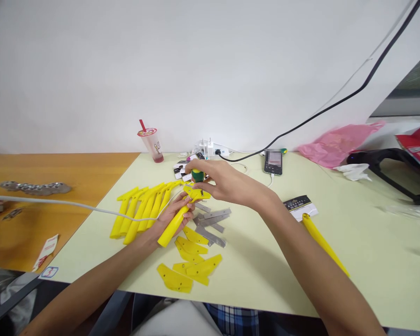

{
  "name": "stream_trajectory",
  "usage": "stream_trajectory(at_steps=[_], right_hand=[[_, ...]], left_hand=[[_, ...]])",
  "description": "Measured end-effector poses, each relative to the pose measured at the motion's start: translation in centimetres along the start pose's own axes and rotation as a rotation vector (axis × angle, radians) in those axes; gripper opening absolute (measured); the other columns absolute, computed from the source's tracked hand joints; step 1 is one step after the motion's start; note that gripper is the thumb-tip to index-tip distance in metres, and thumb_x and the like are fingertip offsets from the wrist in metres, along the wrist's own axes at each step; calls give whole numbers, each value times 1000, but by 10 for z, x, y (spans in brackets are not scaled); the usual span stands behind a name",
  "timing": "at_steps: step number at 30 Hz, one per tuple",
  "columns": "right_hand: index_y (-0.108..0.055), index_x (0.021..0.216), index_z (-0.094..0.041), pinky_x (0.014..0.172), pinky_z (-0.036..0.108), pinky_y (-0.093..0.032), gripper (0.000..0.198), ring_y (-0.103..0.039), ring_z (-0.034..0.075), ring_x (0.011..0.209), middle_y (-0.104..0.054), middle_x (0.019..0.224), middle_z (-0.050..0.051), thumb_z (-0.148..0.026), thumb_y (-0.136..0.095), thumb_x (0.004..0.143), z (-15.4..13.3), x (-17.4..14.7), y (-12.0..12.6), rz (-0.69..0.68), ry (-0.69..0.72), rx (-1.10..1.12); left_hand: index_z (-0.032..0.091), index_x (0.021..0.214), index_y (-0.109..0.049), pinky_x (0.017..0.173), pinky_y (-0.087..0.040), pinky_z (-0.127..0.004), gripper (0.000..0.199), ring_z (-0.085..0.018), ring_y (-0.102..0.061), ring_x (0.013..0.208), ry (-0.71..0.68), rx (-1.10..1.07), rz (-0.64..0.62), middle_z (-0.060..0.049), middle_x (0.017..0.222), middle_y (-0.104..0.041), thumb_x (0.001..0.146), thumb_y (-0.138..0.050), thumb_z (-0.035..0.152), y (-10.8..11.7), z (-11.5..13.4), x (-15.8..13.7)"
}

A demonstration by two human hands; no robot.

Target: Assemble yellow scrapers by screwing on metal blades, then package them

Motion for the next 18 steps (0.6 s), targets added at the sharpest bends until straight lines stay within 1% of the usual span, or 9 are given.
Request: stream_trajectory(at_steps=[4,8,12,15,18], right_hand=[[-67,127,-29,101,44,-65,22,-74,25,114,-77,129,6,-31,-61,106,-7,0,5,-35,-48,20],[-67,120,-29,100,44,-67,18,-73,25,115,-77,125,5,-28,-63,102,-10,-1,9,-59,-84,73],[-66,117,-29,102,44,-66,18,-72,23,113,-75,123,4,-25,-64,99,-11,-3,13,-70,-97,112],[-65,113,-29,103,42,-64,15,-72,22,111,-75,122,4,-24,-63,99,-11,-5,16,-111,-105,122],[-64,112,-29,97,40,-62,15,-74,22,109,-78,120,3,-23,-64,98,-11,-6,19,-149,-103,121]], left_hand=[[22,112,-55,52,-43,-13,59,-7,-65,68,-29,16,-2,-5,105,-71,73,-96,4,1,1,0],[22,111,-55,52,-43,-13,63,-8,-65,69,-45,24,-6,-5,104,-71,69,-100,7,2,2,2],[22,111,-56,52,-42,-13,61,-8,-65,70,-51,38,-18,-5,106,-72,70,-100,9,3,3,3],[23,111,-57,53,-42,-14,59,-8,-64,71,-38,40,-24,-4,103,-70,72,-99,9,4,2,3],[22,111,-58,53,-42,-15,58,-8,-64,71,-28,48,-36,-4,103,-69,72,-99,10,4,1,3]])
Point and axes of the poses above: each hand's wrist, its own x-axis towards the middle knuckle, its own y-axis out of the back of the hand, z = x × y, the point moved 4 cm from there along x, towards the middle knuckle
